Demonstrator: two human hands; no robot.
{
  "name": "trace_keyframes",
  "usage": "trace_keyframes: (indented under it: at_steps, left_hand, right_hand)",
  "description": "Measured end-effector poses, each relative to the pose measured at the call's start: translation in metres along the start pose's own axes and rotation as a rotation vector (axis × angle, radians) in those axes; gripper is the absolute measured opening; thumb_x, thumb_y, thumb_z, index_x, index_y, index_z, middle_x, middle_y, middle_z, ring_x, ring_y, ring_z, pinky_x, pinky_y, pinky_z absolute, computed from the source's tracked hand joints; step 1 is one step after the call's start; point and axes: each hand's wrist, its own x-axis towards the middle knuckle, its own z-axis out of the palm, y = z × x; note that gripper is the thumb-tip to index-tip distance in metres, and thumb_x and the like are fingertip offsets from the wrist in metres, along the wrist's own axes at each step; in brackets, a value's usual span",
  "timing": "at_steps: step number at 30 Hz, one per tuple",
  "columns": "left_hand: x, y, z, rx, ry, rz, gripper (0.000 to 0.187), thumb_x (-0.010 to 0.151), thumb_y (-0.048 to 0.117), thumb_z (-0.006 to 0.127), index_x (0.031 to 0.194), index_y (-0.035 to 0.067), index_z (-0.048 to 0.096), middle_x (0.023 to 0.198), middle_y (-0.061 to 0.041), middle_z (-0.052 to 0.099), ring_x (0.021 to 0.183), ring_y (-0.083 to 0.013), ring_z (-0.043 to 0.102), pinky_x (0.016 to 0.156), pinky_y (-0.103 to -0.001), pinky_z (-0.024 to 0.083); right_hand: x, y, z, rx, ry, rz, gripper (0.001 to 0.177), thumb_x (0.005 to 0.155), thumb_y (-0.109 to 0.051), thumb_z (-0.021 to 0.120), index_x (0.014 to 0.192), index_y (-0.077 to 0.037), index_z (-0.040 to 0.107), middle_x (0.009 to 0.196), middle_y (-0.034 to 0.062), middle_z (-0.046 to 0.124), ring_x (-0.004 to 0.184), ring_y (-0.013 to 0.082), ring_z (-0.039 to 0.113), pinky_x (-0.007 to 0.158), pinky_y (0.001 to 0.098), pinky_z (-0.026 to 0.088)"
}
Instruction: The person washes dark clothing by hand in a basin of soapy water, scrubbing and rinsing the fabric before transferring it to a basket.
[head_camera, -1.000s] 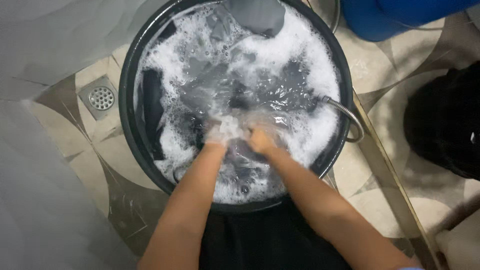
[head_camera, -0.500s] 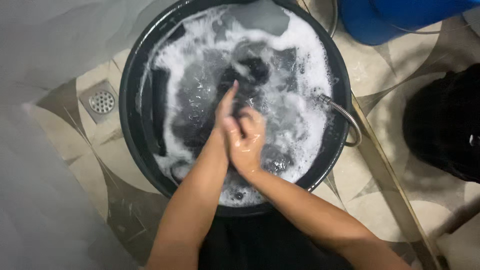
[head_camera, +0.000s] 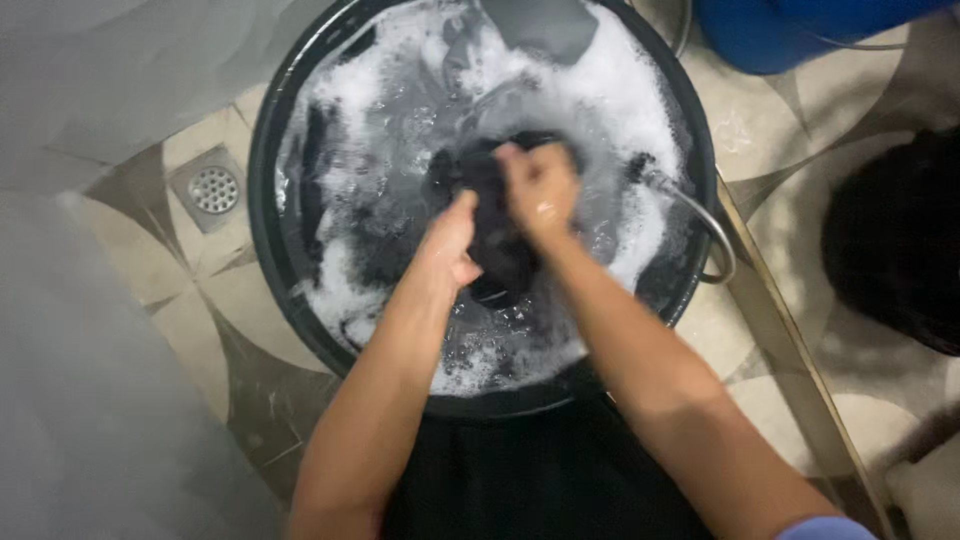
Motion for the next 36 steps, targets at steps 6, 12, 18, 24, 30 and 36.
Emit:
trace_keyframes:
  at_steps: [6,12,18,24,30,36]
  left_hand:
    - [-0.062,0.052,0.049,1.503,0.544,0.846,0.060,0.084,0.018,0.069,0.142,0.024,0.054,0.158,-0.018,0.027,0.146,-0.0465,0.024,0.099,-0.078,0.028]
    - [-0.023,-0.013,-0.001,1.791,0.112,1.059,0.068,0.085,0.021,0.069,0.148,0.034,0.048,0.149,-0.010,0.037,0.132,-0.0438,0.038,0.103,-0.074,0.032]
    - [0.023,-0.059,-0.047,1.725,0.166,0.634,0.053,0.083,0.023,0.068,0.135,0.022,0.057,0.137,-0.017,0.050,0.122,-0.0407,0.051,0.100,-0.051,0.047]
    - [-0.050,0.014,0.016,1.814,0.330,0.661,0.045,0.077,0.035,0.077,0.119,0.020,0.070,0.116,-0.016,0.065,0.104,-0.0397,0.063,0.084,-0.051,0.052]
    - [-0.179,0.103,0.090,1.389,0.304,0.977,0.031,0.083,0.028,0.079,0.109,0.013,0.075,0.099,-0.017,0.074,0.094,-0.0388,0.071,0.083,-0.049,0.054]
    - [-0.257,0.124,0.104,0.793,0.046,1.764,0.042,0.092,-0.006,0.073,0.132,-0.001,0.059,0.121,-0.015,0.066,0.113,-0.0265,0.069,0.102,-0.029,0.054]
  right_hand:
    - [-0.064,0.035,0.035,-0.780,0.228,0.018,0.072,0.098,-0.055,0.060,0.145,-0.001,0.048,0.146,0.0289,0.041,0.135,0.0589,0.045,0.094,0.0747,0.041]
    - [-0.014,0.128,-0.005,-0.669,-1.042,-0.122,0.054,0.098,-0.042,0.053,0.146,-0.020,0.063,0.140,0.0099,0.068,0.127,0.0231,0.067,0.105,0.0400,0.053]
    - [-0.045,0.165,0.044,-0.295,-0.510,0.384,0.045,0.113,-0.042,0.051,0.146,-0.014,0.061,0.136,0.0152,0.070,0.117,0.0252,0.069,0.101,0.0386,0.056]
    - [-0.017,0.130,0.019,-0.917,-1.124,-0.039,0.084,0.079,-0.033,0.087,0.147,-0.012,0.042,0.120,0.0203,0.063,0.112,0.0311,0.061,0.101,0.0466,0.047]
    - [0.020,0.019,-0.121,0.127,-0.428,0.160,0.044,0.068,0.015,0.071,0.107,-0.007,0.071,0.100,0.0008,0.070,0.097,0.0138,0.066,0.084,0.0283,0.057]
    - [0.027,-0.118,-0.219,0.290,-0.006,-0.093,0.078,0.069,0.010,0.069,0.141,-0.013,0.051,0.090,-0.0067,0.051,0.086,0.0028,0.053,0.080,0.0171,0.052]
